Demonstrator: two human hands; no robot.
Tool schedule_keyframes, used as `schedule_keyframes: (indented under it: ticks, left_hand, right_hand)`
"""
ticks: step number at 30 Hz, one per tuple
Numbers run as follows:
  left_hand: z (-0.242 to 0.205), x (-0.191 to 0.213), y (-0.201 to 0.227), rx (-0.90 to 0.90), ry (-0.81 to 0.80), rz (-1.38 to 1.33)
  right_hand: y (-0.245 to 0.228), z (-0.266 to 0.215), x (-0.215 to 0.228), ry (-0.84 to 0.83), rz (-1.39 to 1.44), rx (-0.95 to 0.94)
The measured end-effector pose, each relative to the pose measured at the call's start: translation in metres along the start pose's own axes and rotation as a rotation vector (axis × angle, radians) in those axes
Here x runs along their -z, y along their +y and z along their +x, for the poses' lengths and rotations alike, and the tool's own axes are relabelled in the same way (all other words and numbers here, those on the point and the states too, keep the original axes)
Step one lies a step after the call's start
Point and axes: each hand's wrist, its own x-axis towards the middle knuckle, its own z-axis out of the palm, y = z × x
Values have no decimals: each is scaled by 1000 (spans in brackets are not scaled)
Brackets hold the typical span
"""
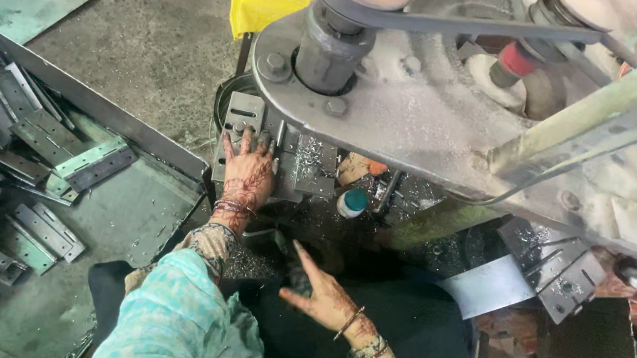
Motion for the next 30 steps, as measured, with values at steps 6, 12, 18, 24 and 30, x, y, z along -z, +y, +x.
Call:
schedule_keyframes:
  ticks: [6,12,18,24,30]
  left_hand:
    - [-59,32,14,-60,-84,43]
    - [-115,40,19,-119,7,7]
    - [-106,31,9,-218,226,115]
    - [-118,59,12,-312,439,-54]
    - [-129,82,-6,-171,516,-593]
  right_hand:
    - [4,8,-9,131,-89,-101]
    - [-15,1,-13,191,-254,-216]
    - [-29,-5,-9,175,-344,-213]
    - [-21,-6,-4,318,-385,-32]
    - [-5,17,12,435,-142,-78]
